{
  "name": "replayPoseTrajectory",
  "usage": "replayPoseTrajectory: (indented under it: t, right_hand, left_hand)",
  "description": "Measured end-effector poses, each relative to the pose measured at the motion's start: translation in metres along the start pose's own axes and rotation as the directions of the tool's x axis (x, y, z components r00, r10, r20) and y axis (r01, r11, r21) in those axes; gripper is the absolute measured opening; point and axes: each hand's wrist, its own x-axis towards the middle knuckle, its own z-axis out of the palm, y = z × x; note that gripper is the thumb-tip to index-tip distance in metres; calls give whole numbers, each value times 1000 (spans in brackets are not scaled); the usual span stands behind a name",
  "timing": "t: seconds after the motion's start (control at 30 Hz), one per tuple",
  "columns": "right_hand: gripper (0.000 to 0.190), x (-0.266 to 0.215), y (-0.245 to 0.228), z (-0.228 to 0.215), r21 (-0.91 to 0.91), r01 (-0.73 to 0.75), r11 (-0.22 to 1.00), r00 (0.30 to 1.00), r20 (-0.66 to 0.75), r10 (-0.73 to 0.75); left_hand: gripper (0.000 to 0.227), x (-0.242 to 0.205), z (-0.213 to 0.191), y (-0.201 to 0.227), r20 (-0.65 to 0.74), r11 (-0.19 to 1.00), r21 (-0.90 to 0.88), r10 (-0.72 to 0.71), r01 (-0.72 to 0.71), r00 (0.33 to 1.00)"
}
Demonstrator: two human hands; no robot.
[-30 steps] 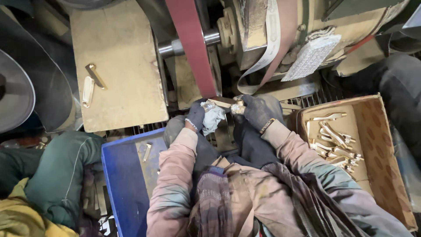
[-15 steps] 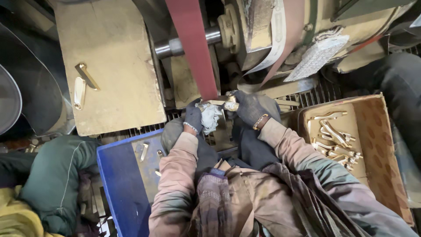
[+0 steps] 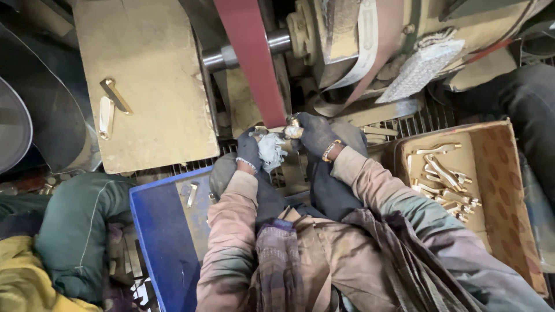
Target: The person sits at a belt grinding machine and repeatedly grinds small brass-colored metal parts against the moving belt. They hold each part with a cloth, rotate it to grind different edges, and place finished pieces into a blue bin.
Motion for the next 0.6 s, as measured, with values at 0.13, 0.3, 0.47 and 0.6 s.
replayPoseTrajectory:
  t: [0.13,0.3,0.47,0.6]
  right_hand:
    - [26,-13,26,-10,29,133,991,988,-87,-130]
    - [12,-24,44,-20,-188,6,982,998,-66,-19]
    - [14,-18,23,-14,110,-57,992,998,-23,60]
    - [18,-5,-2,-4,210,-52,976,998,52,42]
  left_hand:
    - [35,7,8,-14,-12,997,66,50,-49,999]
    - [37,17,14,-40,-14,987,136,92,-89,996]
    - [38,21,3,-44,-12,976,166,147,-143,989]
    - [36,16,-4,-24,-34,998,-52,-38,36,999]
